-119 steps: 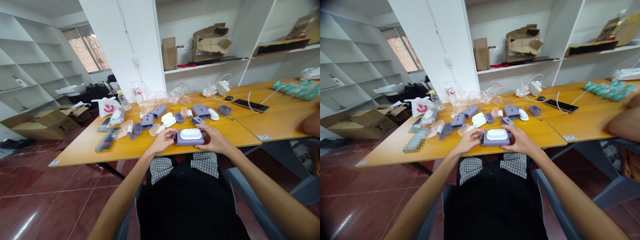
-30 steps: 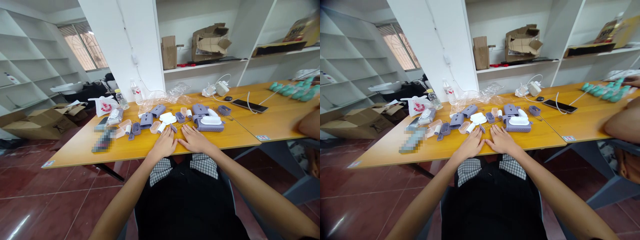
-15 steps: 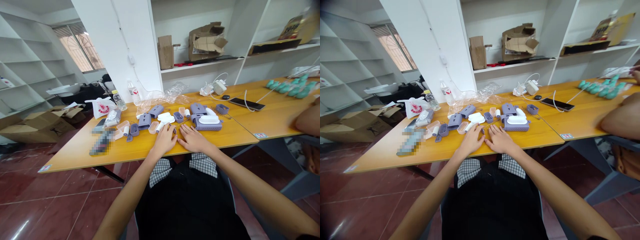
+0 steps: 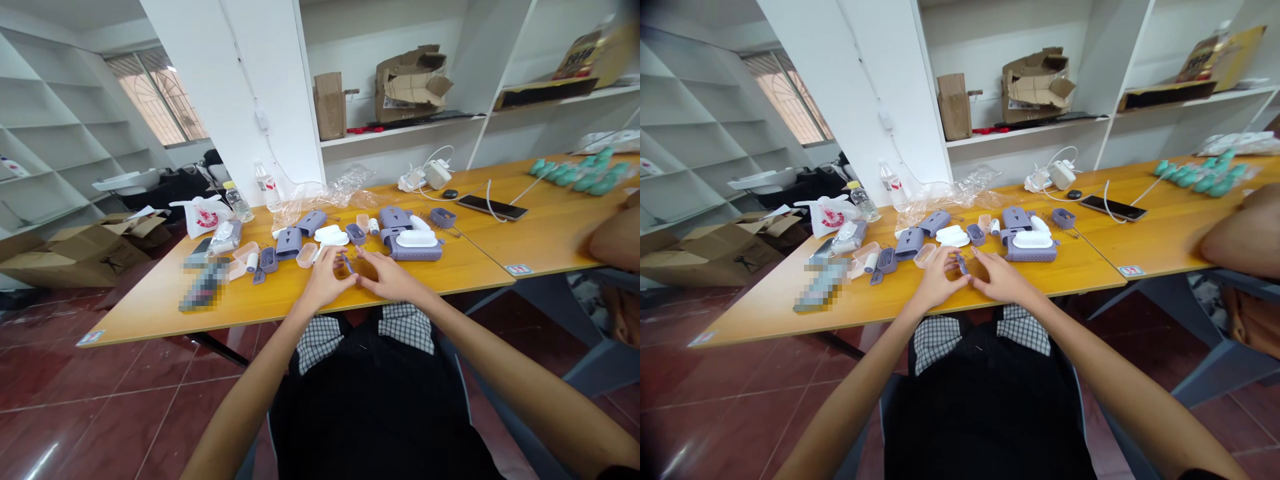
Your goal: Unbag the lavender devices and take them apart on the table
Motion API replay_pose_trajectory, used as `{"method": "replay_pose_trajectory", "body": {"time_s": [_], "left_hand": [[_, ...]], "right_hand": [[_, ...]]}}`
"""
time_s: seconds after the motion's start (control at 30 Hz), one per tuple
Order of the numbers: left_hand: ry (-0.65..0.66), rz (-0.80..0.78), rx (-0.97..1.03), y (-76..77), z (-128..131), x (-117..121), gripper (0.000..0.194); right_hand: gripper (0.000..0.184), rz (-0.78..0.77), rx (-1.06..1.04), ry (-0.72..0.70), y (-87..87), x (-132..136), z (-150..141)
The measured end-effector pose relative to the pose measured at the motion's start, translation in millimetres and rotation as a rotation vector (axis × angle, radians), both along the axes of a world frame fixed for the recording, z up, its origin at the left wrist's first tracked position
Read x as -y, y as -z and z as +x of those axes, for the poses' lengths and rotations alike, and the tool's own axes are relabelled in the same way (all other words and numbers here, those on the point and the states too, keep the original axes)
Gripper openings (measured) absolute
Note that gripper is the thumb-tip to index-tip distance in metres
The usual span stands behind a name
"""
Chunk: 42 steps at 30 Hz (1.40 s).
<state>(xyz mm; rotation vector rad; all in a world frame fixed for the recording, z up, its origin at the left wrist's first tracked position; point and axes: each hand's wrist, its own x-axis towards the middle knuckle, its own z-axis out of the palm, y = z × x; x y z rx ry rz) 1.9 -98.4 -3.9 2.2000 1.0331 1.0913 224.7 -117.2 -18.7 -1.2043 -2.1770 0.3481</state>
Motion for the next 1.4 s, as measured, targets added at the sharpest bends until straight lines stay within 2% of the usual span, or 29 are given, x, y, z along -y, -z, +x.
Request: {"method": "replay_pose_trajectory", "body": {"time_s": [0.07,0.2,0.3,0.43,0.57,0.87,1.1,1.2,1.4], "left_hand": [[0.061,-0.033,0.045,2.7,-0.3,-0.6,0.058],[0.160,-0.049,0.033,5.8,-0.6,-0.9,0.078],[0.220,-0.036,-0.003,5.6,-0.8,-1.2,0.079],[0.234,-0.003,-0.010,4.4,-1.2,-1.7,0.074],[0.184,0.032,-0.053,5.1,-2.3,-2.8,0.076],[0.282,0.072,-0.015,0.9,-2.2,0.6,0.063],[0.236,0.135,-0.080,-1.4,-2.8,1.4,0.053],[0.229,0.154,-0.103,-1.8,-2.9,0.2,0.057],[0.327,0.024,-0.018,-0.6,-1.2,1.5,0.057]], "right_hand": [[0.074,-0.027,-0.155,-0.054,-0.7,-1.4,5.2],[0.062,-0.107,-0.451,-0.143,1.2,-3.1,16.0],[0.048,-0.154,-0.587,-0.197,2.3,-1.5,21.1],[0.031,-0.087,-0.508,-0.257,-3.3,4.8,19.4],[0.029,0.023,-0.356,-0.305,-9.7,10.5,14.3],[0.007,0.000,-0.405,-0.200,-6.5,11.2,12.4],[0.006,-0.023,-0.446,-0.151,-6.7,15.4,9.8],[0.005,-0.009,-0.439,-0.146,-6.8,14.8,10.0],[0.010,0.054,-0.432,-0.205,-7.4,12.4,11.2]]}}
